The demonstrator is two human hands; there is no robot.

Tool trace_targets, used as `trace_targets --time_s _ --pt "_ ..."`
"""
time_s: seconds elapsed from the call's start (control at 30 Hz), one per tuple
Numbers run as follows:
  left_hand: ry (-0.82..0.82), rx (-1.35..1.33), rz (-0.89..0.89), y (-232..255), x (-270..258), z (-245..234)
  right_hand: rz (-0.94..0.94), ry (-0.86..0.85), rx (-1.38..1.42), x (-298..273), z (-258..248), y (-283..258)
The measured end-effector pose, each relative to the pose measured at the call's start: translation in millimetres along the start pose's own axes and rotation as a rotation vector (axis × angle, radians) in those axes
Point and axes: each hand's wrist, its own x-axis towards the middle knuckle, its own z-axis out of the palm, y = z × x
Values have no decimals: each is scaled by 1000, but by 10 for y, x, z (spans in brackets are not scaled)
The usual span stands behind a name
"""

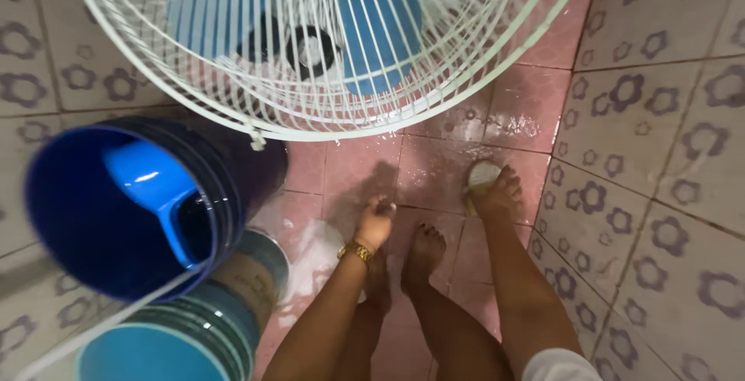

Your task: The person washes disassembled electric fan parts, including the front grille, blades, and rear grille, using a blue scoop to pour water from a bucket. The person also rinses a black plastic wall-mounted shelf unit and places it back against the wall.

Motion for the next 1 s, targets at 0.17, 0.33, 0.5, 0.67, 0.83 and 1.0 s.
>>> trace_targets --time_s 0.17,0.33,0.5,0.67,0.83,1.0 --pt "1 -92 -190 588 -860 -270 -149 7 425 -694 -313 92" --pt "105 -92 -155 1653 -1710 -740 -618 145 1000 -1795 -1203 -430" --pt "221 -654 -130 2989 -1877 -1371 -603 9 1141 -2747 -2496 -1096" --pt "322 -874 136 4387 -1800 -2273 -667 -112 1267 -2975 -3848 -2038" --pt "393 -1098 162 5289 -1572 -3068 -779 -274 1360 -3069 -4618 -2930" --pt "463 -1226 207 5627 -618 -3765 -691 -312 1255 -3079 -4943 -3795"
